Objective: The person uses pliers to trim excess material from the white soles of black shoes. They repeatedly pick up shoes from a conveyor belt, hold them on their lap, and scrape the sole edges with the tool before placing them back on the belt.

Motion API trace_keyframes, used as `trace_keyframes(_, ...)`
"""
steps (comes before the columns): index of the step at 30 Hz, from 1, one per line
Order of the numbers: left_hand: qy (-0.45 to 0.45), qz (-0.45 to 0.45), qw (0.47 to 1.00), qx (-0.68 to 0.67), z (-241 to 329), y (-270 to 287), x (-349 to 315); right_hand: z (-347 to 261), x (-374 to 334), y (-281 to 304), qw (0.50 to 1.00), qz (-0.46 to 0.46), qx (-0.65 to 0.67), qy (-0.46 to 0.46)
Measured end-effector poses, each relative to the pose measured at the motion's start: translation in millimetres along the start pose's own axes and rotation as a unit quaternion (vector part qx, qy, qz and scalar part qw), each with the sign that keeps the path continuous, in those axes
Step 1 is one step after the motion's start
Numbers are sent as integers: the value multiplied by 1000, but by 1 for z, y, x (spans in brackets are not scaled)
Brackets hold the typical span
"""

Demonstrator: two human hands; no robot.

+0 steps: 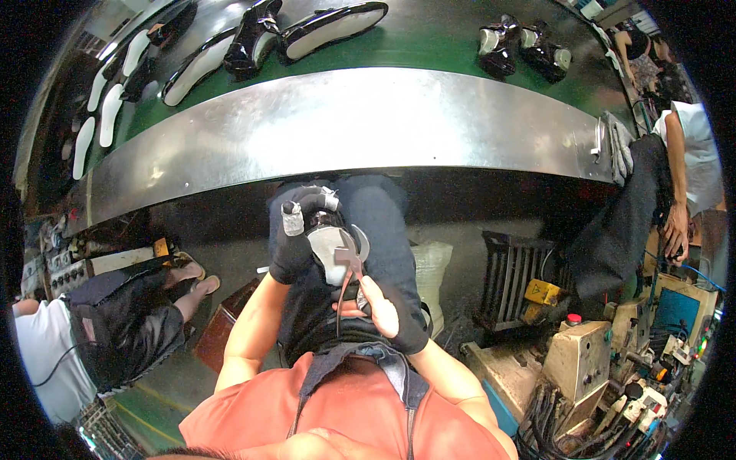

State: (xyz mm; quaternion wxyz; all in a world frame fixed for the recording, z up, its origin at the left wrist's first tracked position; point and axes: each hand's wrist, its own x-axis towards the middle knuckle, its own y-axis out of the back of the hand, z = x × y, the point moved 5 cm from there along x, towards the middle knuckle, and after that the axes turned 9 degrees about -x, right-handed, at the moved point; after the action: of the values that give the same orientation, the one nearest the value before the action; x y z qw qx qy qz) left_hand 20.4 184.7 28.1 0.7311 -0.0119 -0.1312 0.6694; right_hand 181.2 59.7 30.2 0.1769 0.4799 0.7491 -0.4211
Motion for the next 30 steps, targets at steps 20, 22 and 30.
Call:
trace_keyframes(20, 76, 62, 989, -114, 16, -7, -18, -31, 21, 33, 975, -97, -200, -18)
trace_keyframes(22, 50, 84, 984, -146, 19, -8, -15, -22, 21, 19, 986, -152, -62, -37)
trace_keyframes(30, 44, 104, 984, -136, -3, -1, -12, -24, 10, 14, 988, 62, -144, 0)
